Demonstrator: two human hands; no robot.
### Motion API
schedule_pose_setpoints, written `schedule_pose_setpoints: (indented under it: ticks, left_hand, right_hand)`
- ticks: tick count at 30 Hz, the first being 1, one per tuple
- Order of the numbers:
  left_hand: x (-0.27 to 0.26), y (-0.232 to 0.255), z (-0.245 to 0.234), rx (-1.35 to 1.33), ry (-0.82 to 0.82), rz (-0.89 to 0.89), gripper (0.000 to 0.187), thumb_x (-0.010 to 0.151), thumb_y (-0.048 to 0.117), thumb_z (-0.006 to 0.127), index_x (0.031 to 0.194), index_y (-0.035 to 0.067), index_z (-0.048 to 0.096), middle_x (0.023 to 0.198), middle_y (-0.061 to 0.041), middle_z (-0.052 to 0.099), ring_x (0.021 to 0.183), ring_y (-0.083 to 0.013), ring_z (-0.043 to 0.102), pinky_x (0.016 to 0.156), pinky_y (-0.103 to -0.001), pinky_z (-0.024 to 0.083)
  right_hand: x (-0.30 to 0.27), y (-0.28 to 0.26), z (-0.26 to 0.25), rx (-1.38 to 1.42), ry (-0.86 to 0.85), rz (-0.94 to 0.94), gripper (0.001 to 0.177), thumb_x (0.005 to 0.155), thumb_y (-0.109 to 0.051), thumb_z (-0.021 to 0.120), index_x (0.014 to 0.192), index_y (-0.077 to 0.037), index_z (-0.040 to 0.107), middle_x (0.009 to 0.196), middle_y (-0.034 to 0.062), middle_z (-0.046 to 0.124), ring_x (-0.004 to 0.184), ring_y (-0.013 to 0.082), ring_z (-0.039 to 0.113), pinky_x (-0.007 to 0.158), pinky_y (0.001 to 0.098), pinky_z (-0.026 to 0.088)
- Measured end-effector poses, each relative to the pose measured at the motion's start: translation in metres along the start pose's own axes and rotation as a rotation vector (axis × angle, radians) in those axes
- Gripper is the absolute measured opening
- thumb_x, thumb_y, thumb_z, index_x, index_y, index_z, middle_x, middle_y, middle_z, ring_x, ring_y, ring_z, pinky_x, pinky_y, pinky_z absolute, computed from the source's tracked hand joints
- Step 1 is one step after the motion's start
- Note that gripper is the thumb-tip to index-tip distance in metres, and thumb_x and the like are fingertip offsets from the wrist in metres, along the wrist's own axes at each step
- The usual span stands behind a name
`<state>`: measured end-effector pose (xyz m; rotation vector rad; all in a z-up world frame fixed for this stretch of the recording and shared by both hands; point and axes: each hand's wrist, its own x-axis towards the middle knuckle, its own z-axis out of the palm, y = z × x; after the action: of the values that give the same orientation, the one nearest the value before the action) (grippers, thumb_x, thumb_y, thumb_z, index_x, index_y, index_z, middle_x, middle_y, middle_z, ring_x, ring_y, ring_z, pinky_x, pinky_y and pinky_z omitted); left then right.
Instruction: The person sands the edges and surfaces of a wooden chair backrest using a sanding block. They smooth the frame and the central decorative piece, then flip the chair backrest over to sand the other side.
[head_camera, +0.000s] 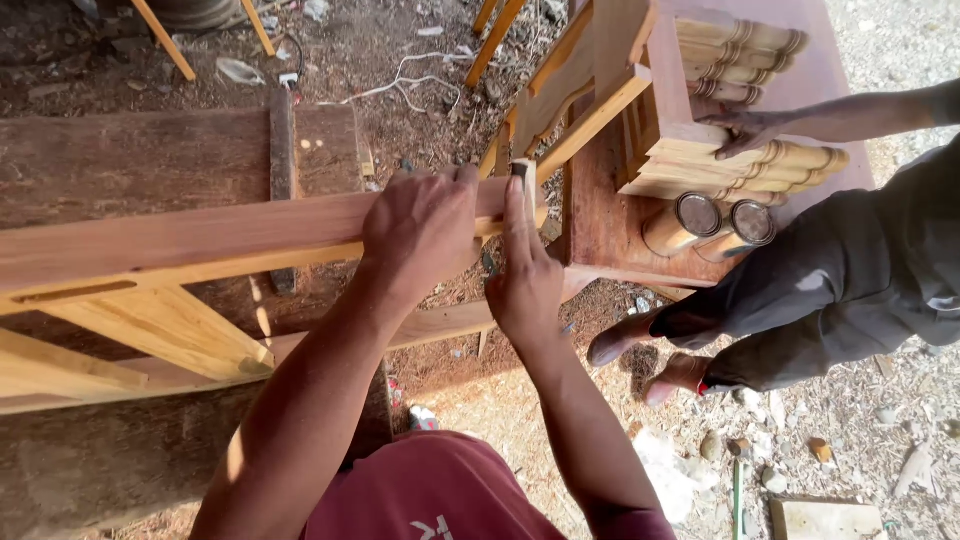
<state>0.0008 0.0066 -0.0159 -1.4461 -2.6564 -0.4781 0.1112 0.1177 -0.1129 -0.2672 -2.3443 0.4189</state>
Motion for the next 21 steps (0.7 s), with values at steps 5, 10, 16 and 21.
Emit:
schedule_pose_setpoints:
  ticks: [5, 10, 16, 21]
  left_hand:
    - [0.005, -0.009, -0.009, -0.049, -0.099, 0.039, 0.039, 0.082, 0.011, 0.072, 0.117, -0.006, 0.067, 0.087, -0.021, 0.073, 0.08, -0.0375, 0.074, 0.081, -0.052, 0.058]
    - [0.0, -0.004, -0.004, 0.023, -0.069, 0.039, 0.035, 0.085, 0.014, 0.074, 0.116, -0.002, 0.068, 0.084, -0.02, 0.073, 0.077, -0.0356, 0.075, 0.08, -0.05, 0.06]
    - [0.013, -0.01, -0.006, 0.002, -0.15, 0.015, 0.039, 0.085, 0.012, 0.073, 0.119, -0.006, 0.066, 0.09, -0.021, 0.073, 0.082, -0.0363, 0.074, 0.082, -0.05, 0.058]
    - [0.007, -0.016, 0.004, 0.026, -0.105, 0.044, 0.039, 0.085, 0.015, 0.069, 0.117, -0.006, 0.068, 0.084, -0.02, 0.073, 0.072, -0.0358, 0.074, 0.074, -0.05, 0.061]
  right_hand:
    - [-0.013, -0.02, -0.014, 0.003, -0.03, -0.028, 0.109, 0.058, 0.02, 0.046, 0.162, -0.006, 0.022, 0.137, 0.0354, 0.06, 0.046, 0.0203, 0.061, 0.043, 0.031, 0.046]
    - [0.014, -0.033, -0.021, -0.059, -0.026, 0.024, 0.105, 0.063, 0.021, 0.045, 0.162, -0.009, 0.024, 0.14, 0.0319, 0.062, 0.048, 0.0139, 0.06, 0.045, 0.0242, 0.046]
    - [-0.007, -0.029, -0.011, -0.051, -0.123, 0.075, 0.108, 0.06, 0.019, 0.049, 0.161, -0.009, 0.024, 0.128, 0.0382, 0.064, 0.051, 0.0277, 0.07, 0.045, 0.0385, 0.053]
    - [0.032, -0.042, -0.027, -0.148, -0.055, -0.001, 0.108, 0.066, 0.019, 0.05, 0.164, -0.02, 0.025, 0.138, 0.0245, 0.067, 0.054, 0.0375, 0.069, 0.045, 0.0447, 0.049]
